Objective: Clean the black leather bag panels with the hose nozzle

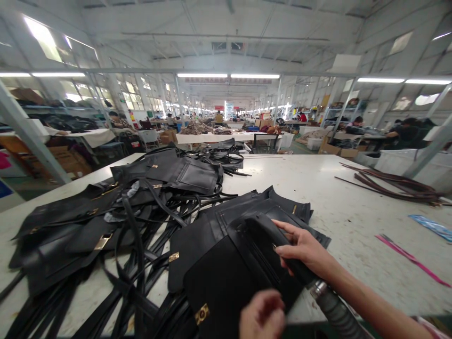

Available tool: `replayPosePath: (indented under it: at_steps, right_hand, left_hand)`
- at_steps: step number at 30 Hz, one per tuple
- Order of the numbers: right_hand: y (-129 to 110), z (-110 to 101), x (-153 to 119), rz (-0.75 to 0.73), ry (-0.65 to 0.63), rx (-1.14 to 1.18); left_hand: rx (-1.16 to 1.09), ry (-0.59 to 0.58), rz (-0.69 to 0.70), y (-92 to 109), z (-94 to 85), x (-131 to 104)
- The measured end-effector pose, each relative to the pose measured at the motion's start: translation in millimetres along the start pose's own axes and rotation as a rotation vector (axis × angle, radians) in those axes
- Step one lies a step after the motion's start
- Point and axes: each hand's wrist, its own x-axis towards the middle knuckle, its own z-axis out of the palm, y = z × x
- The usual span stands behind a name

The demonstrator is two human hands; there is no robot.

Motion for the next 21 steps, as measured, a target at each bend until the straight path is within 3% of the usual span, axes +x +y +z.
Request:
replayPosePath:
  at_steps: [3,5,8,11,16,21]
  right_hand:
    - [10,0,-10,0.039,-0.006,0.016]
    - [12,4,-13,0.061,-0.022,0.036]
    - [10,13,-11,0.078,-0.102,0.073]
    - [8,24,0,0.078,-0.157,0.105]
    - [13,41,29,0.061,-0.182,0.134]
    - [10,47,44,-0.044,-0.125,0.18]
  left_hand:
    - [0.459,0.323,0.336,40,-38.9,42]
    - [0.644,0.404,0.372,54,-59.5,72]
    - [0.637,0.365,0.256,53,-74.8,104]
    - [0.527,0.317,0.233,42,-75.8,119]
    - [0.325,0.245,0.26,34,-72.8,123]
    - [0.255,0.269,0.288,32,-77.1,121]
